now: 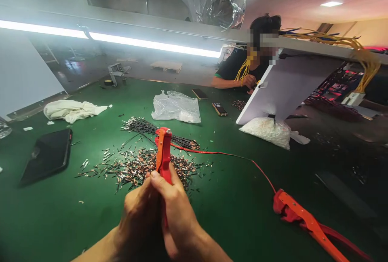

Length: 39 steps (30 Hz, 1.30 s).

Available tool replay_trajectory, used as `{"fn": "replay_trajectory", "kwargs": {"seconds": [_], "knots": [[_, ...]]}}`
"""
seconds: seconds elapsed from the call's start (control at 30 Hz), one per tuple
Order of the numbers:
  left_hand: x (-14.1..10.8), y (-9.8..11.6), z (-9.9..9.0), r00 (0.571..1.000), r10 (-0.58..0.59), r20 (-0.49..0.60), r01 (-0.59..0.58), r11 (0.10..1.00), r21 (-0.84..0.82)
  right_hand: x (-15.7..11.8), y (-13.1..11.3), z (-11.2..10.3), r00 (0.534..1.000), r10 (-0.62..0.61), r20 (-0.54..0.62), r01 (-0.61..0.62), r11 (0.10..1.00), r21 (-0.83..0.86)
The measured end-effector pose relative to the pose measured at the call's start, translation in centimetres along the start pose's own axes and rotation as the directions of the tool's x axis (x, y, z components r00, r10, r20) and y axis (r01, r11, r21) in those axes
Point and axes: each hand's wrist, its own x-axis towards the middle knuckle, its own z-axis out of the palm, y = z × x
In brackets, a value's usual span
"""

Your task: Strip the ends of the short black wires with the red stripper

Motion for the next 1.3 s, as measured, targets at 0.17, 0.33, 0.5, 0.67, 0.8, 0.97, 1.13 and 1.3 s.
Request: {"fn": "replay_trajectory", "kwargs": {"seconds": [0.17, 0.33, 0.5, 0.67, 0.8, 0.97, 1.13, 1.3], "knots": [[1.2, -0.1, -1.4, 0.996, 0.015, -0.086, -0.007, 0.995, 0.098, 0.5, -1.6, -2.2, 0.983, -0.037, 0.179, 0.052, 0.996, -0.079], [2.4, -1.1, -2.4, 0.994, 0.069, -0.089, -0.049, 0.977, 0.208, -0.4, -3.1, -6.3, 0.939, 0.044, 0.342, 0.007, 0.989, -0.147], [3.5, -1.7, -4.0, 0.997, 0.078, -0.027, -0.069, 0.97, 0.233, -1.1, -1.9, -9.9, 0.824, 0.138, 0.55, -0.065, 0.987, -0.149], [4.5, -1.8, -5.2, 0.989, 0.15, 0.01, -0.149, 0.967, 0.205, -1.2, -1.9, -11.1, 0.804, 0.145, 0.577, -0.074, 0.987, -0.144], [5.0, -1.7, -5.6, 0.982, 0.189, 0.016, -0.189, 0.964, 0.188, -1.1, -2.1, -11.1, 0.806, 0.16, 0.57, -0.098, 0.985, -0.139], [5.2, -0.9, -5.9, 0.978, 0.207, 0.041, -0.209, 0.928, 0.309, -1.1, -1.9, -11.1, 0.84, 0.126, 0.527, -0.038, 0.984, -0.175], [5.4, -0.3, -6.1, 0.978, 0.202, 0.055, -0.207, 0.892, 0.402, -1.1, -1.7, -11.6, 0.857, 0.171, 0.487, -0.108, 0.982, -0.155], [5.6, 0.2, -6.2, 0.983, 0.179, 0.026, -0.173, 0.889, 0.423, -0.9, -1.4, -11.4, 0.845, 0.189, 0.5, -0.128, 0.98, -0.155]]}}
